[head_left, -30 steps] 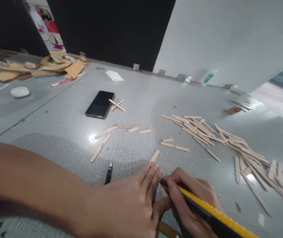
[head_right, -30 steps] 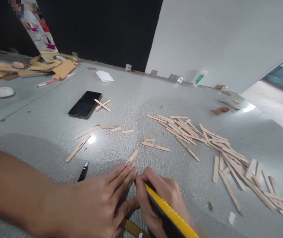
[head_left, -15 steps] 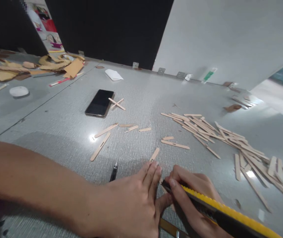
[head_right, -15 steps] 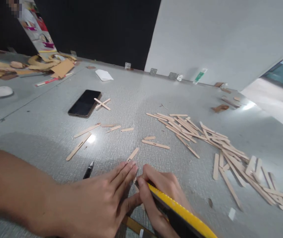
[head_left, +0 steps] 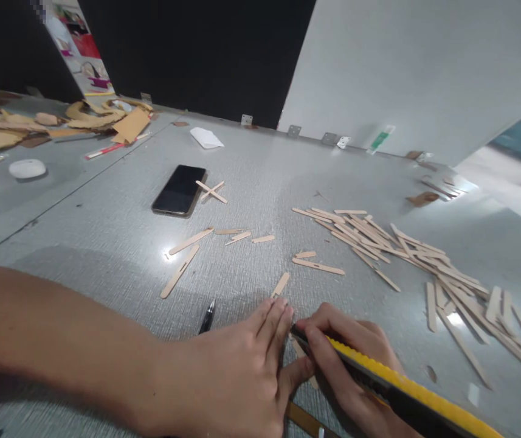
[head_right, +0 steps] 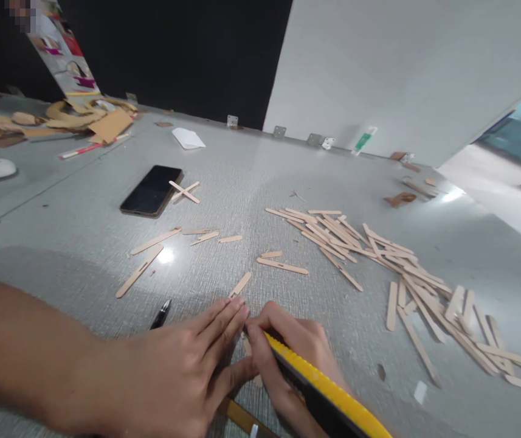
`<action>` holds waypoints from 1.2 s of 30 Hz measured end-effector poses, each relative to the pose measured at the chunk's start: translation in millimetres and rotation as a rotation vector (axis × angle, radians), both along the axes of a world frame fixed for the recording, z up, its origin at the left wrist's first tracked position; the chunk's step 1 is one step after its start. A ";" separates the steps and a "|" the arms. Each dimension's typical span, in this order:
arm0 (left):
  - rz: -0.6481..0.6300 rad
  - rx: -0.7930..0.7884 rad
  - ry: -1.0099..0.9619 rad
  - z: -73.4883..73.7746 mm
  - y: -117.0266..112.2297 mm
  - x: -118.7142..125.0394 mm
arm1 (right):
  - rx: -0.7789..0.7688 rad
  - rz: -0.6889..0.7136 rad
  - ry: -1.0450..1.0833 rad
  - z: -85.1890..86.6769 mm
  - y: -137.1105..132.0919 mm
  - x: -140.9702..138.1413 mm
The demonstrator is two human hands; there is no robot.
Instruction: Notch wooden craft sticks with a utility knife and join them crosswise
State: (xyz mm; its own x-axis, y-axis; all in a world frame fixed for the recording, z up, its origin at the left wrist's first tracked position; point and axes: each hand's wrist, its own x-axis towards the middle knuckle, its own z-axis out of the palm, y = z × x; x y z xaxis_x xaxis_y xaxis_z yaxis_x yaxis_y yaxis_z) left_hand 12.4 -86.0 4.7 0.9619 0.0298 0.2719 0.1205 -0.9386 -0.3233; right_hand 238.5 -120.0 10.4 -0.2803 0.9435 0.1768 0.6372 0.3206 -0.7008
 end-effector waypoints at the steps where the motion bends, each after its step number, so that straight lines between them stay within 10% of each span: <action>1: -0.001 0.000 0.003 0.1 -0.1 -0.1 | -0.004 0.004 0.004 -0.3 0.1 -0.1; 36: 0.017 -0.081 0.015 0.1 0.7 0.8 | -0.199 -0.028 0.017 -2.3 0.1 9.1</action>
